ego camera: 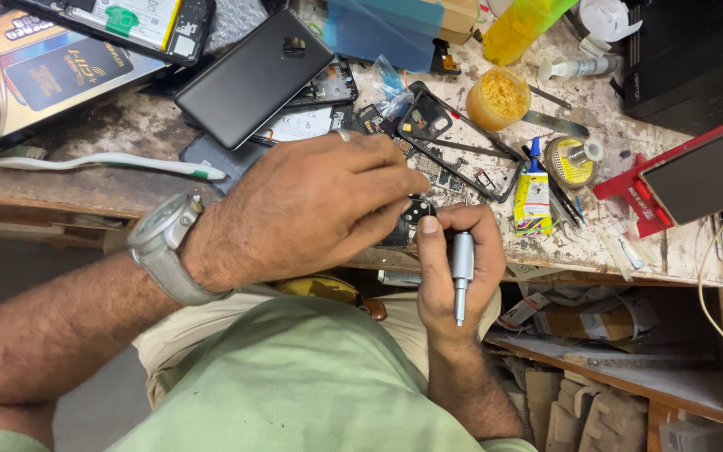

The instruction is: The person uses a precision screwdriver to remove screws from a small black electronic component, likely a camera module, and separates it from a larger black housing. The person then places the component on the workbench.

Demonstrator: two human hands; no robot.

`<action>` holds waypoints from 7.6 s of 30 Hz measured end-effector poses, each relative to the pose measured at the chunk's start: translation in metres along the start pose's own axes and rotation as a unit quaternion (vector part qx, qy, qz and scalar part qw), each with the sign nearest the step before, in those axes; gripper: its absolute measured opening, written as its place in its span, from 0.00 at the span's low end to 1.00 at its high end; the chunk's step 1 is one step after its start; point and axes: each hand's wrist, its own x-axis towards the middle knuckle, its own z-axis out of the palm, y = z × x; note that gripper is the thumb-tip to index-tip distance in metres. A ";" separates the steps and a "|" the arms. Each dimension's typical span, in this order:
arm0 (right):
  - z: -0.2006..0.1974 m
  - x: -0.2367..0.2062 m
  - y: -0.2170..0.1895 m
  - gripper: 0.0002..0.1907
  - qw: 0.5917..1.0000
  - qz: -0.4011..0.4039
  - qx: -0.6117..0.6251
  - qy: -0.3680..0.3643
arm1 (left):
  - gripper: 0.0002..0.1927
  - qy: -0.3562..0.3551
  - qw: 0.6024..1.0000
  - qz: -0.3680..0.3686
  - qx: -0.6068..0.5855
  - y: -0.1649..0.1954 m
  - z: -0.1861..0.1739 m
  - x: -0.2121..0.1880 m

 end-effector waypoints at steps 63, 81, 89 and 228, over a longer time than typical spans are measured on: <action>0.018 -0.006 0.000 0.06 0.999 0.013 -0.038 0.019 | 0.09 -0.068 0.934 0.257 0.238 -0.028 -0.001 0.010; 0.024 -0.009 0.005 0.05 0.998 0.038 0.050 0.016 | 0.10 -0.049 0.990 -0.044 -0.121 -0.018 0.004 -0.014; 0.004 0.012 0.010 0.05 0.963 0.083 0.244 0.079 | 0.10 -0.057 0.997 0.056 -0.015 -0.011 0.003 -0.022; -0.027 0.033 0.017 0.09 0.843 -0.412 -0.338 -0.067 | 0.10 -0.012 0.879 -0.344 -0.331 0.010 0.036 -0.001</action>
